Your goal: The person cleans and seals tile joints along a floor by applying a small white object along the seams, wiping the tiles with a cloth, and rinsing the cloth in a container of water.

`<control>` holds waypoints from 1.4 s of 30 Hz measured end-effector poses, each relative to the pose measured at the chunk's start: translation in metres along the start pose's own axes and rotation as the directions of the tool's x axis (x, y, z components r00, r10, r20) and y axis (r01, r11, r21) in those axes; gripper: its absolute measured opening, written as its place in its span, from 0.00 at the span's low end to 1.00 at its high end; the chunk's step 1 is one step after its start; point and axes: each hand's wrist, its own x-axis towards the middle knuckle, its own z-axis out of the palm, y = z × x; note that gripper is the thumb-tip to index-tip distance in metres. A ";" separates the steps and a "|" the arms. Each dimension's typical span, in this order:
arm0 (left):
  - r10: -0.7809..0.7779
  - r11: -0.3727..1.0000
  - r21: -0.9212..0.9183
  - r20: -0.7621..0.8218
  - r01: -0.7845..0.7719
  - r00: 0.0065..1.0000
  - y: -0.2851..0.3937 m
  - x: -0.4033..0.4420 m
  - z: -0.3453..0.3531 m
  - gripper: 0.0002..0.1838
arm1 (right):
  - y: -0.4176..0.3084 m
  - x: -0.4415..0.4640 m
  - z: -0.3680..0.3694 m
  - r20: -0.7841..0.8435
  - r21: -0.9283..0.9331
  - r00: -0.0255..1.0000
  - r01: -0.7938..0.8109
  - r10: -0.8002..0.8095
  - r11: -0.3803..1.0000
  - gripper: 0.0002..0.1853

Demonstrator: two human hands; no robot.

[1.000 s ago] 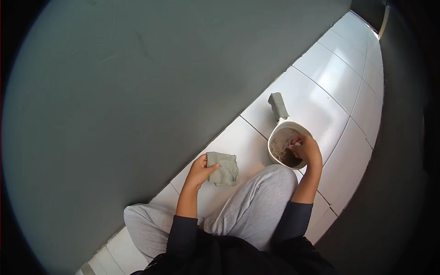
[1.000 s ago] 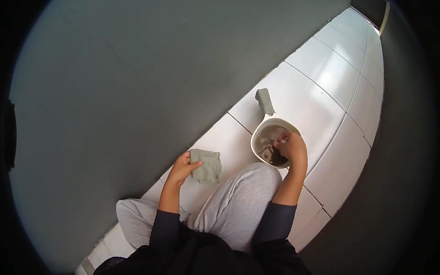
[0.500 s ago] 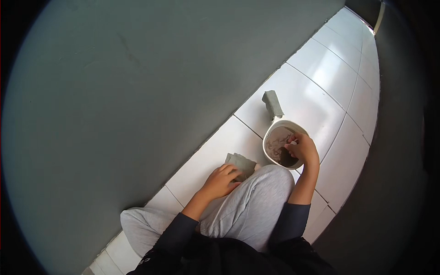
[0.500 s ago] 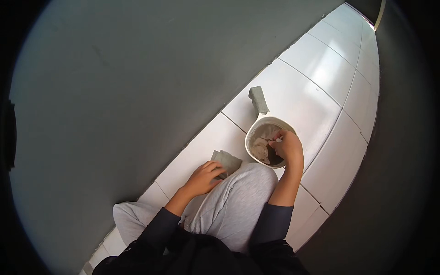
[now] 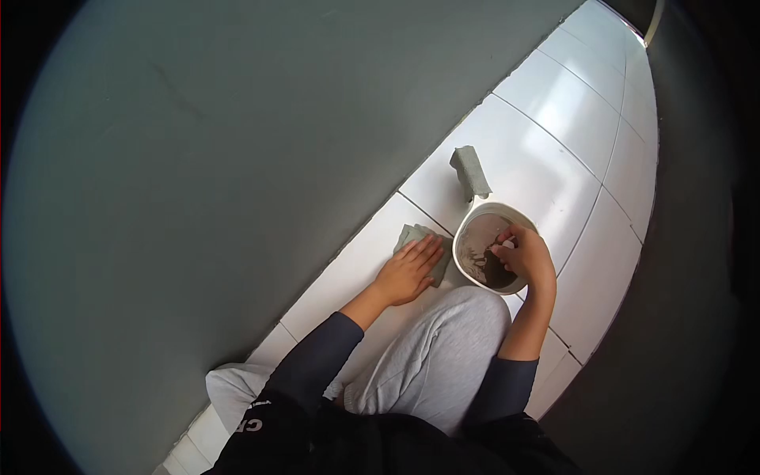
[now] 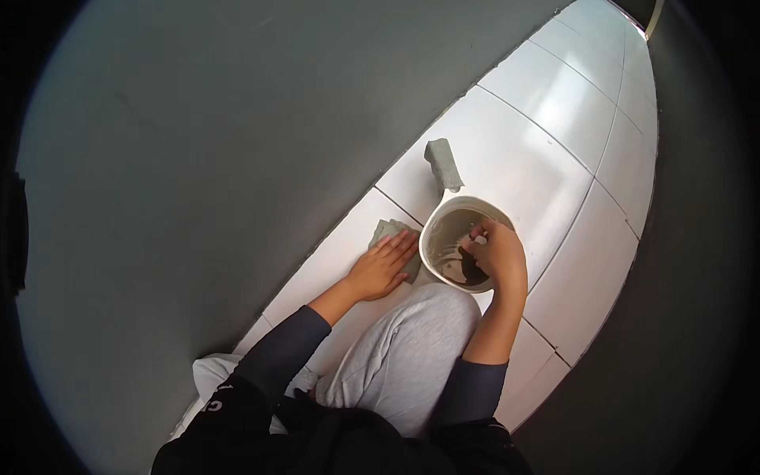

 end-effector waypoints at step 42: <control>-0.576 0.817 0.005 0.017 0.576 0.817 -0.026 -0.129 -0.005 0.33 | 0.011 0.008 -0.001 0.029 0.050 0.999 -0.024 0.023 0.998 0.10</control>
